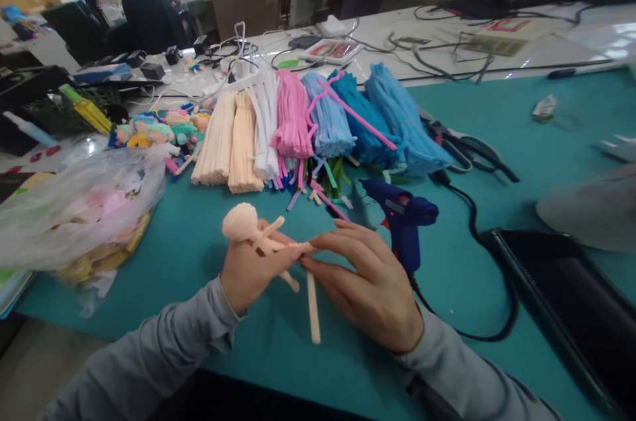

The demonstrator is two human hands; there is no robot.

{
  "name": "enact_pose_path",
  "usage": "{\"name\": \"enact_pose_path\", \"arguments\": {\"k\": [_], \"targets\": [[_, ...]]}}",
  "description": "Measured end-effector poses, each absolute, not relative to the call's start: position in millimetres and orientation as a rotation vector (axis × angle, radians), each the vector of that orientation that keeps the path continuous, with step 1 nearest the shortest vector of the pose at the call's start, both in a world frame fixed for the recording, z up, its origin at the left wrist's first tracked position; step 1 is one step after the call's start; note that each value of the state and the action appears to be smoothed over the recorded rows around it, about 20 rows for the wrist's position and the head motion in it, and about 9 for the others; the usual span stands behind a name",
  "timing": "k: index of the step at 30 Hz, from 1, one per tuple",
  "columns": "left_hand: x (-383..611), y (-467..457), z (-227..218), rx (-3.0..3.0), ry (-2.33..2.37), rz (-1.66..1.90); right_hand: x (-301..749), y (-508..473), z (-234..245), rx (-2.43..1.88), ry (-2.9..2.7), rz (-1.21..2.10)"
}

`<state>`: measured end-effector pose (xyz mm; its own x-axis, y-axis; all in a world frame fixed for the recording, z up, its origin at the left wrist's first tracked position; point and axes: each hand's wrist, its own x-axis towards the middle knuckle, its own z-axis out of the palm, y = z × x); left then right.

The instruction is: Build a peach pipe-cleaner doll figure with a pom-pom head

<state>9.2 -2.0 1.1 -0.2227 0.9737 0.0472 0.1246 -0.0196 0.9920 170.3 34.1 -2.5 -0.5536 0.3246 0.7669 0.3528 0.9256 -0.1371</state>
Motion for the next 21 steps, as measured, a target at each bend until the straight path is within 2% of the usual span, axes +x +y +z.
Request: {"name": "enact_pose_path", "arguments": {"k": [9, 21], "targets": [[9.8, -6.8, -0.5, 1.44, 1.476, 1.335, 171.3, 35.4, 2.4, -0.508, -2.203, 0.276], [12.0, -11.8, 0.1, 1.351, 1.394, 1.205, 169.0, 36.7, 12.3, -1.013, -1.677, 1.489]]}}
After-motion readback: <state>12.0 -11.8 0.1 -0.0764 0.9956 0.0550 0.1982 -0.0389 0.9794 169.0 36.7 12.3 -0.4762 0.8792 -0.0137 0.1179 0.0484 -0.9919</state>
